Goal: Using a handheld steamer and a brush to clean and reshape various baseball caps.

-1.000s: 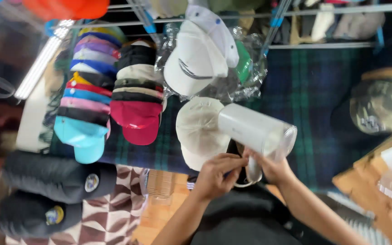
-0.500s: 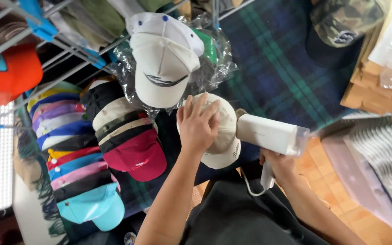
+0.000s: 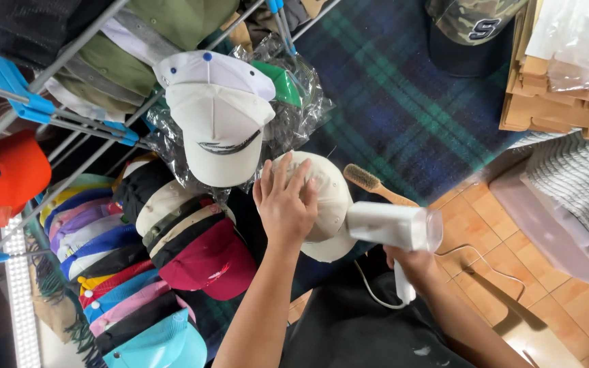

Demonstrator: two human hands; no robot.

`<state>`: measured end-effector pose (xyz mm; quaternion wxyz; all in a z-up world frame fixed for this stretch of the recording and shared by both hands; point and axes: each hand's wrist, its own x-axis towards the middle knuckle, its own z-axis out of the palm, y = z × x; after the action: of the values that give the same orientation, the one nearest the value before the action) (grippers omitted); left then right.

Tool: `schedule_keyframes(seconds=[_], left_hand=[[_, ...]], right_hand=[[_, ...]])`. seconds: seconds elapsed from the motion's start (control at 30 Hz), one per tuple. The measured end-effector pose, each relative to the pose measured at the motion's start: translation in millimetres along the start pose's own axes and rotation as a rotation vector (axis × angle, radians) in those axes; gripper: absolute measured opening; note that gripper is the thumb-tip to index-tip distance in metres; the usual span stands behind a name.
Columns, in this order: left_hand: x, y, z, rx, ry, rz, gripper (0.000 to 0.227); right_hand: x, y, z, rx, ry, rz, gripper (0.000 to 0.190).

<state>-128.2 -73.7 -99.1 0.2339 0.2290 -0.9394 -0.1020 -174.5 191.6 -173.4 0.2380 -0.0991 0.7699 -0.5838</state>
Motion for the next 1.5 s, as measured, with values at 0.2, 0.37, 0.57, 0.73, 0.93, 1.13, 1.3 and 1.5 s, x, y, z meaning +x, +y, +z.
schedule_keyframes(seconds=[0.2, 0.37, 0.57, 0.73, 0.93, 1.13, 1.3, 1.5], left_hand=[[-2.0, -1.3, -3.2, -0.021, -0.005, -0.012, 0.033], [-3.5, -1.3, -1.9, -0.031, 0.026, -0.023, 0.033], [-4.9, 3.5, -4.0, -0.078, 0.064, -0.068, 0.032], [-1.6, 2.4, -2.9, -0.076, 0.033, -0.137, 0.037], [3.3, 5.3, -4.4, -0.07, -0.006, -0.168, 0.043], [5.5, 6.9, -2.7, -0.093, -0.036, -0.182, 0.043], [7.7, 4.8, -0.2, -0.089, -0.029, -0.186, 0.041], [7.4, 5.9, 3.1, -0.074, 0.017, -0.189, 0.035]], right_hand=[[41.6, -29.2, -9.6, 0.049, -0.063, -0.021, 0.033], [81.9, -64.9, -37.8, 0.028, -0.007, -0.224, 0.016], [183.2, -34.8, -61.7, 0.027, -0.042, 0.15, 0.06], [242.6, -41.6, -24.1, 0.072, -0.235, 0.311, 0.056], [264.4, -34.2, -3.3, -0.543, -0.368, 0.07, 0.052], [260.0, 25.7, -42.2, -0.77, -0.261, -0.303, 0.057], [181.1, 50.6, -35.0, -0.547, -0.349, -0.388, 0.049], [138.7, 80.0, -23.3, -0.948, -0.36, -0.443, 0.059]])
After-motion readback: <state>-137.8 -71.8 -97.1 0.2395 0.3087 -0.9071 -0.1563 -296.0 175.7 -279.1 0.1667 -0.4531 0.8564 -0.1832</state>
